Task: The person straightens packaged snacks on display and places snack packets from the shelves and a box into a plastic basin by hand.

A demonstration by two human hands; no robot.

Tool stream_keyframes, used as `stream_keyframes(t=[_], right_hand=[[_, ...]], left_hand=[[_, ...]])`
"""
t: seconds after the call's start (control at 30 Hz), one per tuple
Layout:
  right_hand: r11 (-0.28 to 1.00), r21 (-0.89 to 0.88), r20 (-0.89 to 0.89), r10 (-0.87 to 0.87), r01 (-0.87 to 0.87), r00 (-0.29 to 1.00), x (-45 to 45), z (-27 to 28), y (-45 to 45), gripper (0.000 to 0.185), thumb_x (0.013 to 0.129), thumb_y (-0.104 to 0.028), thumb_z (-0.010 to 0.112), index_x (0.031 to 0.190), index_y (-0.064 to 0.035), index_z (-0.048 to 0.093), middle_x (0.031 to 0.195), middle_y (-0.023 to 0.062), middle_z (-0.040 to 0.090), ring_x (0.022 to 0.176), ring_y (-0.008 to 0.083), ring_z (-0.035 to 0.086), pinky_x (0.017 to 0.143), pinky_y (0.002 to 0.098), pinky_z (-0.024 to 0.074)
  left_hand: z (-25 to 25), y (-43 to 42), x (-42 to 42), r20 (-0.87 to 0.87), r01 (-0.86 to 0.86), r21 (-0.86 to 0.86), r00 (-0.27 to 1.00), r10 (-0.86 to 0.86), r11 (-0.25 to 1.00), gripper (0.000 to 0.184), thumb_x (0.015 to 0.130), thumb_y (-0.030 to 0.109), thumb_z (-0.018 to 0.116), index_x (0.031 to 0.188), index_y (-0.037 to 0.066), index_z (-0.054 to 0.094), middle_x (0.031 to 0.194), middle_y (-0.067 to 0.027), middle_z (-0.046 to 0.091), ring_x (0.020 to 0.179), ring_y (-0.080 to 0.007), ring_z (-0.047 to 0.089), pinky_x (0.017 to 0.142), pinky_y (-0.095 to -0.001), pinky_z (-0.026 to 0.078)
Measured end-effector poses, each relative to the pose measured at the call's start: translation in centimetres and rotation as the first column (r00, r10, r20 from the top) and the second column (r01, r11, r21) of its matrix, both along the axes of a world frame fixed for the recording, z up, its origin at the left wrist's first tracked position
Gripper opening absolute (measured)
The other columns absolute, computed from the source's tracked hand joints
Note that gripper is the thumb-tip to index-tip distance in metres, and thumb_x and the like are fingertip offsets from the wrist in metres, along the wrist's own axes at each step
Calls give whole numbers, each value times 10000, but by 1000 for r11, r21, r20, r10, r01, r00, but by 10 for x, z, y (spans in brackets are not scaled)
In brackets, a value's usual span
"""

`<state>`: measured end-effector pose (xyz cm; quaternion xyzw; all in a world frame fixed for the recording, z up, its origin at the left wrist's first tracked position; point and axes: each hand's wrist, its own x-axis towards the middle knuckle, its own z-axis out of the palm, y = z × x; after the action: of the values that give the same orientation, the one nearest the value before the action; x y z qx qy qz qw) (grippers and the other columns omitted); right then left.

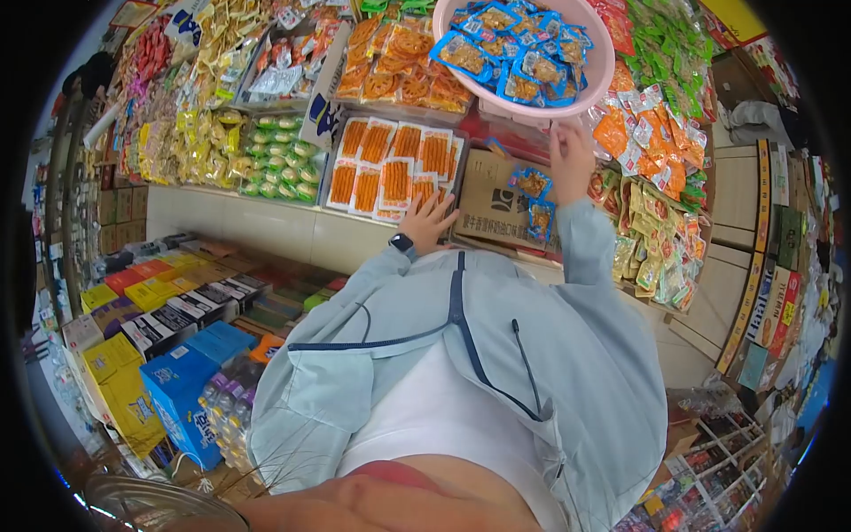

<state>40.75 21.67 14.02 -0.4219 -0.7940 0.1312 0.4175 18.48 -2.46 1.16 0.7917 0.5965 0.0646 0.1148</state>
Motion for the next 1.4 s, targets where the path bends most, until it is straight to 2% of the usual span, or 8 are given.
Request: stream_keyframes(t=[0.27, 0.43, 0.63, 0.73, 0.83, 0.97, 1.23, 1.4], right_hand=[[916, -342, -69, 199, -211, 978, -16, -36, -7, 96, 880, -85, 653, 944, -20, 682, 846, 117, 668, 658, 246, 633, 614, 335, 500], [827, -472, 573, 550, -305, 608, -33, -78, -54, 607, 780, -213, 757, 1346, -198, 538, 1452, 101, 445, 1332, 381, 396, 1052, 538, 378], [833, -314, 502, 553, -455, 665, -20, -131, -72, 450, 765, -143, 735, 1197, -150, 613, 1300, 103, 529, 1224, 377, 481, 937, 531, 453], [732, -471, 125, 608, -492, 784, -18, -118, -56, 250, 797, -80, 672, 1042, -80, 628, 1093, 135, 585, 1019, 368, 582, 823, 471, 502], [783, -151, 15, 612, -603, 791, -29, -71, -29, 141, 818, -46, 617, 958, -39, 613, 966, 155, 599, 866, 381, 605, 750, 438, 512], [783, -384, 14, 534, -489, 845, -26, -67, -6, 169, 827, -69, 614, 992, -36, 626, 930, 169, 615, 864, 372, 620, 790, 439, 511], [640, -547, 419, 768, -539, 485, -3, -116, -112, 656, 748, -266, 784, 1309, -91, 492, 1317, 152, 465, 1202, 361, 461, 997, 476, 416], [564, -608, 413, 826, -559, 384, -3, -129, -101, 617, 712, -204, 778, 1257, -75, 518, 1263, 160, 494, 1171, 364, 481, 976, 451, 438]], left_hand=[[-2, -2, 1, 9, -14, 11, 1000, 14, 1000, 787, 805, 602, 635, 1449, 199, 433, 1589, -110, 251, 1455, -359, 232, 1150, -606, 167], [-3, -2, 3, -3, -26, -27, 1000, 26, 999, 825, 764, 604, 673, 1444, 201, 439, 1587, -106, 256, 1455, -355, 235, 1147, -606, 172], [-1, 3, 5, -19, -53, -49, 998, 53, 997, 824, 731, 593, 698, 1417, 198, 471, 1585, -100, 261, 1452, -349, 240, 1144, -608, 171], [1, 2, 6, -29, -52, -71, 998, 50, 996, 819, 736, 600, 681, 1417, 195, 474, 1589, -92, 253, 1455, -341, 232, 1152, -605, 152], [-6, 1, 7, -40, -66, -60, 997, 64, 996, 827, 710, 612, 687, 1404, 207, 491, 1590, -78, 258, 1453, -342, 235, 1153, -598, 144], [-4, 1, 9, -42, -79, -32, 996, 78, 996, 837, 690, 610, 705, 1402, 222, 498, 1583, -75, 276, 1454, -333, 239, 1152, -596, 159], [-2, 1, 10, -26, -74, -23, 997, 74, 997, 831, 675, 589, 734, 1390, 228, 511, 1571, -75, 301, 1436, -333, 277, 1149, -598, 173], [0, 1, 9, -28, -68, -11, 997, 68, 998, 831, 673, 586, 734, 1387, 223, 512, 1561, -80, 316, 1432, -332, 283, 1151, -601, 163]])
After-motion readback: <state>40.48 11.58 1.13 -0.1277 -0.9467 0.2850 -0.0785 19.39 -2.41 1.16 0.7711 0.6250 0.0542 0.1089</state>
